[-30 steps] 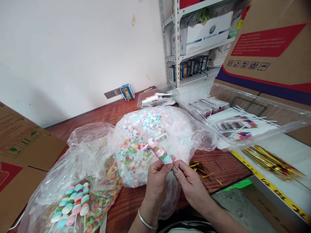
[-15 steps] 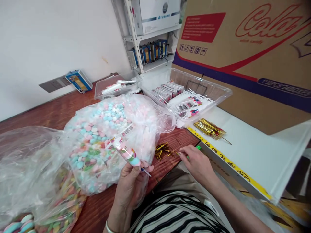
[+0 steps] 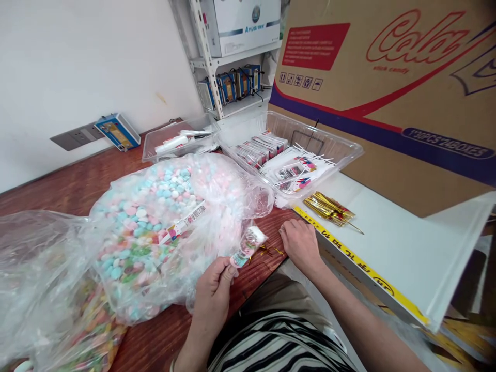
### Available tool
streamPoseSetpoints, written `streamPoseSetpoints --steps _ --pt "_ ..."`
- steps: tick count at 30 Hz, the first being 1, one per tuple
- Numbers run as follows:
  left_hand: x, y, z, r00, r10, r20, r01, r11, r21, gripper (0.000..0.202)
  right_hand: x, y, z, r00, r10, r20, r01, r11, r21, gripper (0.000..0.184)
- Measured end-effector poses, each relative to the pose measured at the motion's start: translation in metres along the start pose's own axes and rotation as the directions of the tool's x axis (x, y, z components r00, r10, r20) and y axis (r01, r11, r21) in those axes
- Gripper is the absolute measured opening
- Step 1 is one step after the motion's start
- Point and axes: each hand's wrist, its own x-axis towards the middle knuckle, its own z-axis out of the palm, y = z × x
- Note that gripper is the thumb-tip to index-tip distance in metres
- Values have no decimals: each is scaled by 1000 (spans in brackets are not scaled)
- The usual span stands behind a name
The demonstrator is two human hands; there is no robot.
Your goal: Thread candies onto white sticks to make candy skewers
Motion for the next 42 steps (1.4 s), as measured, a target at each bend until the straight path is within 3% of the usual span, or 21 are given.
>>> streamPoseSetpoints --steps 3,6,8,11,16,18,21,24,27,28,30,32,35,38,40,42 --pt "6 5 2 983 166 75 -182 886 426 22 -13 -6 -14 998 22 -60 -15 994 109 17" --pt "15 4 9 941 309 141 -327 711 623 27 -35 -30 -32 996 25 -86 0 961 275 17" --pt "20 2 15 909 371 190 -393 611 687 26 -47 -52 -36 1000 13 19 -21 816 577 17" --pt "24 1 24 869 444 218 -442 502 743 19 -54 -79 -28 990 -2 142 -108 640 761 23" --pt "25 6 25 806 580 117 -475 517 712 15 -48 -91 -7 964 79 252 -258 495 830 29" --pt "24 6 23 802 589 98 -482 542 689 19 -47 -91 -4 953 110 282 -300 465 833 31" --pt "22 7 21 838 538 87 -464 621 632 21 -46 -91 -2 950 123 288 -312 460 831 29" --pt "22 9 22 902 432 -4 -378 794 476 18 -45 -91 -1 963 114 245 -268 508 819 24" --pt "24 11 24 990 122 -69 -115 988 100 13 -42 -89 2 982 93 166 -188 609 771 17" --pt "26 12 25 999 -11 -42 8 997 -71 14 -41 -87 4 986 81 147 -165 638 752 15" --pt "28 13 26 975 -208 71 220 904 -368 21 -38 -85 5 991 52 126 -128 679 723 12" --pt "29 15 27 946 -284 158 324 779 -537 29 -35 -84 4 994 25 108 -94 701 707 12" --pt "29 18 27 933 -300 198 355 689 -632 32 -31 -85 -4 998 -20 56 -27 686 727 10" --pt "28 19 27 938 -288 193 342 680 -649 31 -28 -87 -14 987 -106 122 -30 622 783 20" --pt "28 18 27 945 -272 182 325 715 -619 31 -26 -88 -17 973 -121 196 -80 618 782 18" --pt "26 15 27 965 -222 138 261 824 -502 28 -25 -88 -18 970 -85 226 -125 622 773 20"
